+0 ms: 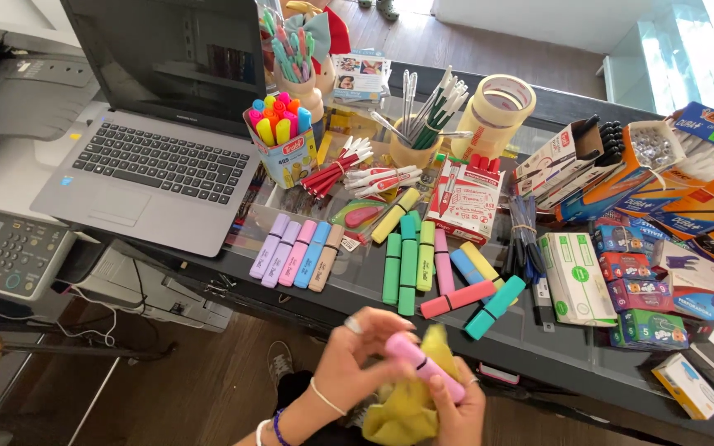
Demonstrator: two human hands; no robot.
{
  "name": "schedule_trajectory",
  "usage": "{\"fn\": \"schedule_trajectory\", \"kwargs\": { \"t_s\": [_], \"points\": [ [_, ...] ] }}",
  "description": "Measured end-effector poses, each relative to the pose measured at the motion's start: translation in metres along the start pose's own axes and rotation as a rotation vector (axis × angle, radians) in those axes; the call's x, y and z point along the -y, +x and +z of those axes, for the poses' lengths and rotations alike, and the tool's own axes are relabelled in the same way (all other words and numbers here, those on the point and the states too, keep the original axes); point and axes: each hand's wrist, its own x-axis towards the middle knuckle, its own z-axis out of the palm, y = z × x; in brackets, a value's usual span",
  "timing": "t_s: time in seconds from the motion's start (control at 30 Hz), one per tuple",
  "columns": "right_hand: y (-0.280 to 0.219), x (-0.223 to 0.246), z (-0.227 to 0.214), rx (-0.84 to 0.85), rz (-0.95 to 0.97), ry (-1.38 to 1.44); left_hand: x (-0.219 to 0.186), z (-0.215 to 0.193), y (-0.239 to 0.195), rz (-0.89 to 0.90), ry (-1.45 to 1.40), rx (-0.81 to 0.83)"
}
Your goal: Picking up markers from a shelf and cleaning them with a cloth on a counter
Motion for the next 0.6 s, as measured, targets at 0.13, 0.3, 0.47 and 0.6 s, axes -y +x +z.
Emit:
{"fn": "schedule_trajectory", "kwargs": {
  "t_s": [0.13,0.3,0.47,0.6],
  "points": [
    [-0.008,0.002,0.016,0.040,0.163,0.082,0.003,0.023,-0.008,-0.015,-0.121,0.244],
    [-0.001,0.069,0.043,-0.242,0.496,0.108,0.018,0.013,0.001,-0.083,-0.222,-0.028],
    [0.021,0.054,0.017,-0.321,0.280,0.323,0.005,-0.001,-0.001,-0.031,0.516,0.051],
    [0.014,0.077,0.047,-0.368,0.196,0.238,0.014,0.015,-0.008,0.201,0.640,0.226]
  ]
}}
